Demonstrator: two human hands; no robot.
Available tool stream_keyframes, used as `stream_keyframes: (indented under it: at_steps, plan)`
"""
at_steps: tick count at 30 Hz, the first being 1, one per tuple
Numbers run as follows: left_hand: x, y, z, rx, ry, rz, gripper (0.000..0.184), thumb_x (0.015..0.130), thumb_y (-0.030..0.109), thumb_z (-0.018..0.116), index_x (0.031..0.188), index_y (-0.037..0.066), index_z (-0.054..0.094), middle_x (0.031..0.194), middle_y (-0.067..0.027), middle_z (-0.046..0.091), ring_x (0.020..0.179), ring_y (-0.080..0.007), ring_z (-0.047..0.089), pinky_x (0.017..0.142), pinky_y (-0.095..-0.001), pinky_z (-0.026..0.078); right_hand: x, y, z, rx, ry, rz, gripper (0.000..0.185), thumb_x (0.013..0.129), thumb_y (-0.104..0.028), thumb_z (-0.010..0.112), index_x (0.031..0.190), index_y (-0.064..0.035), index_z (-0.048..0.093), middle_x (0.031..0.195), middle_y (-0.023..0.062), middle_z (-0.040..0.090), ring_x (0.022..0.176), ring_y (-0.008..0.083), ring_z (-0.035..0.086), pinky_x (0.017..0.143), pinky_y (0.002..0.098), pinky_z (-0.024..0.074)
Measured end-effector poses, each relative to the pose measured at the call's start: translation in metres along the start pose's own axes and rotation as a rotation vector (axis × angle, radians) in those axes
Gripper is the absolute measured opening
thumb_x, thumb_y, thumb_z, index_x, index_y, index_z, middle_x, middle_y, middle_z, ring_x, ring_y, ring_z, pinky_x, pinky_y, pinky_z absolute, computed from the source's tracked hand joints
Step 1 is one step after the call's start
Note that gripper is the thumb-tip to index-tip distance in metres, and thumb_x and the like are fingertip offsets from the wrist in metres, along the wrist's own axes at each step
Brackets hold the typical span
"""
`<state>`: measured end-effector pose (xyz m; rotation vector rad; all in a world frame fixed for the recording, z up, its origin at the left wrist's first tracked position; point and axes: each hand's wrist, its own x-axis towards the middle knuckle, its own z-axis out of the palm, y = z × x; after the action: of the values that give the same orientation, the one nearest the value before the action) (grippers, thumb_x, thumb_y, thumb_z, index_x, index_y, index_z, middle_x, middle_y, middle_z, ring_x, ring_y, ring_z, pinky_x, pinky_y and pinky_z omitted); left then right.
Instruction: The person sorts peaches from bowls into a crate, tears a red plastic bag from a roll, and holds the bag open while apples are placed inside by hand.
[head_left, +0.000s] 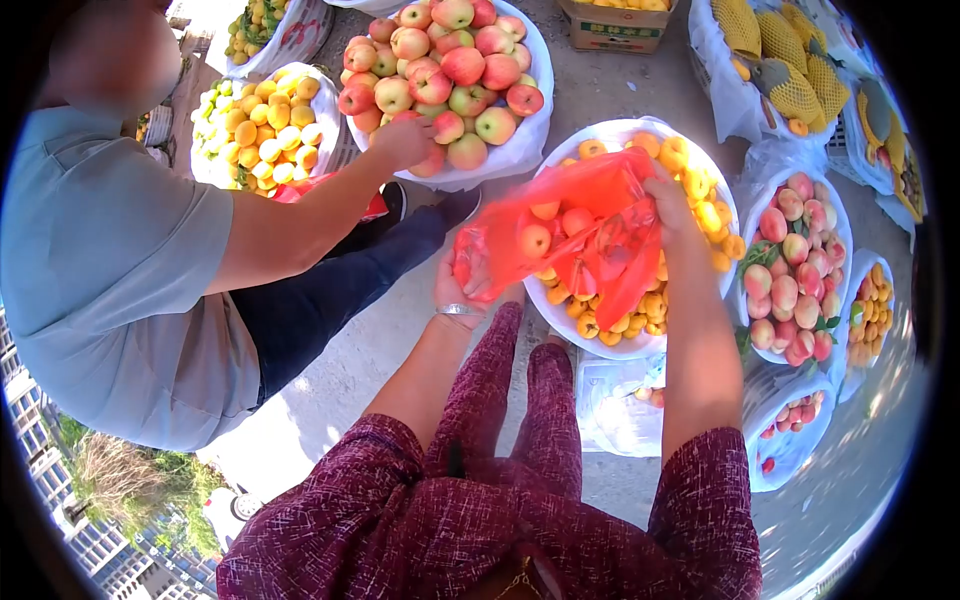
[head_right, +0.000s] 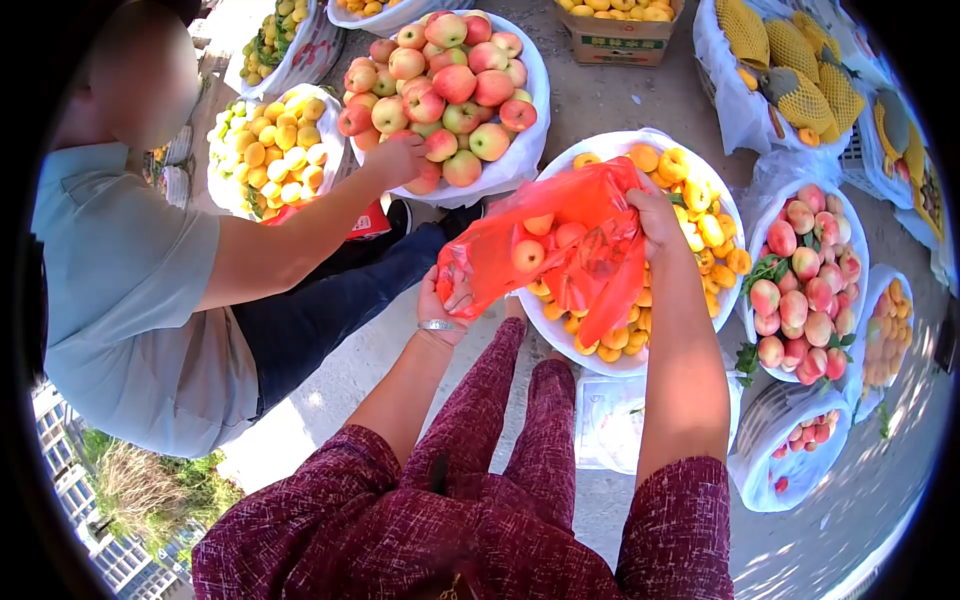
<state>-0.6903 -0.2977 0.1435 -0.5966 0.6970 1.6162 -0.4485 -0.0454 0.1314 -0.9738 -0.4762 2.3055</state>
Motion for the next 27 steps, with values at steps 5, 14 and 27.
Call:
stream_keyframes:
  at_steps: [5,14,27]
  plan:
    - [0.0,-0.004,-0.016,0.008,-0.033,-0.006,0.044,0.095,0.039,0.04,0.116,0.003,0.053,0.105,-0.0132,0.065,0.04,-0.0096,0.039,0.037,-0.0214,0.031,-0.005,0.0,0.0,-0.014,0.004,0.002,0.044,0.085,0.003,0.045,0.128,-0.0026,0.051,0.111,0.0105,0.064,0.096,0.0207,0.065,0.086,0.034,0.0545]
    - [-0.005,-0.008,-0.013,0.03,-0.006,-0.008,0.045,0.094,0.04,0.042,0.119,0.004,0.054,0.106,-0.0117,0.066,0.04,-0.0088,0.037,0.038,-0.0204,0.03,-0.001,0.007,-0.005,-0.002,-0.001,0.003,0.043,0.086,0.003,0.045,0.129,-0.003,0.051,0.111,0.0103,0.064,0.096,0.0209,0.066,0.085,0.0346,0.0551]
    - [-0.005,-0.01,-0.014,0.02,-0.032,-0.032,0.045,0.094,0.041,0.042,0.114,0.005,0.057,0.097,-0.0082,0.067,0.038,-0.0076,0.036,0.037,-0.0209,0.03,-0.002,0.009,0.0,0.031,-0.019,0.021,0.043,0.085,0.003,0.046,0.127,-0.0026,0.053,0.108,0.0117,0.065,0.092,0.0221,0.067,0.083,0.0355,0.0564]
